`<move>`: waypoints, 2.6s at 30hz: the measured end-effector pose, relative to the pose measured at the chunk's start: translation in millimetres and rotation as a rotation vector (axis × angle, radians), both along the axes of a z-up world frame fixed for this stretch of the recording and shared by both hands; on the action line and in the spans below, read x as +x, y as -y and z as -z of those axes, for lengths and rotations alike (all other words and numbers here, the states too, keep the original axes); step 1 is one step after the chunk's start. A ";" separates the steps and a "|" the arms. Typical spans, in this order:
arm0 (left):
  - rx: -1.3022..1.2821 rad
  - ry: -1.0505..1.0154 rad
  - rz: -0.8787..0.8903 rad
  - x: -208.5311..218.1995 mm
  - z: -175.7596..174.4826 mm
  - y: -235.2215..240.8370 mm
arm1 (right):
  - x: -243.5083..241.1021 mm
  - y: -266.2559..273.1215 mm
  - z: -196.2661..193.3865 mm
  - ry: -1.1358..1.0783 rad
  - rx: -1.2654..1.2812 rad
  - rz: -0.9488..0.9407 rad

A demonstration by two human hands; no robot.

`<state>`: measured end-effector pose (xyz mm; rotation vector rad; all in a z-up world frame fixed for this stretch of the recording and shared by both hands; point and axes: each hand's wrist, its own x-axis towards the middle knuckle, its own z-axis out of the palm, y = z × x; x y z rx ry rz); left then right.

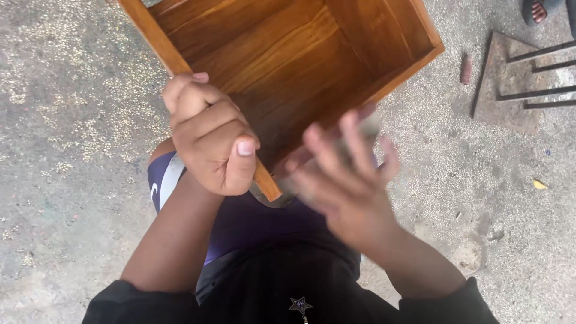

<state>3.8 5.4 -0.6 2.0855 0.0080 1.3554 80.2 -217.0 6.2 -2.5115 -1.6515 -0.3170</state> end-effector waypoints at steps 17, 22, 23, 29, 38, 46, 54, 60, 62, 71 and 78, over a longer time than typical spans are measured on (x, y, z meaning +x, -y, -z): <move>-0.002 0.063 -0.004 3.1 4.7 1.2 | 51.7 29.8 25.1 0.334 0.065 0.172; 0.023 0.116 0.000 7.2 7.8 -3.6 | 57.2 24.3 20.4 0.124 0.093 0.081; 0.031 0.122 0.010 8.1 8.6 -0.5 | 54.3 32.5 24.2 0.398 0.019 0.048; 0.014 0.080 0.038 3.7 4.9 0.1 | 24.7 20.4 -1.4 -0.123 0.205 -0.035; 0.003 0.137 0.020 10.0 9.6 0.9 | 77.0 38.0 17.4 0.100 0.177 0.046; -0.006 0.057 0.034 3.0 8.4 2.2 | 128.1 64.2 39.0 0.096 0.191 0.169; -0.024 -0.048 0.020 -1.5 5.2 5.0 | 134.0 41.1 20.2 0.272 0.214 0.082; -0.032 -0.153 -0.004 -6.9 4.4 3.2 | 122.7 37.3 19.2 -0.109 0.185 0.040; -0.057 -0.089 0.025 -4.6 14.4 2.6 | 151.4 50.2 27.9 0.228 0.097 0.244; -0.033 -0.146 0.013 -4.1 10.4 3.4 | 177.9 58.8 41.7 -0.023 0.206 0.363; -0.054 -0.169 -0.010 -8.0 7.7 6.5 | 172.9 57.9 51.0 0.124 0.241 0.315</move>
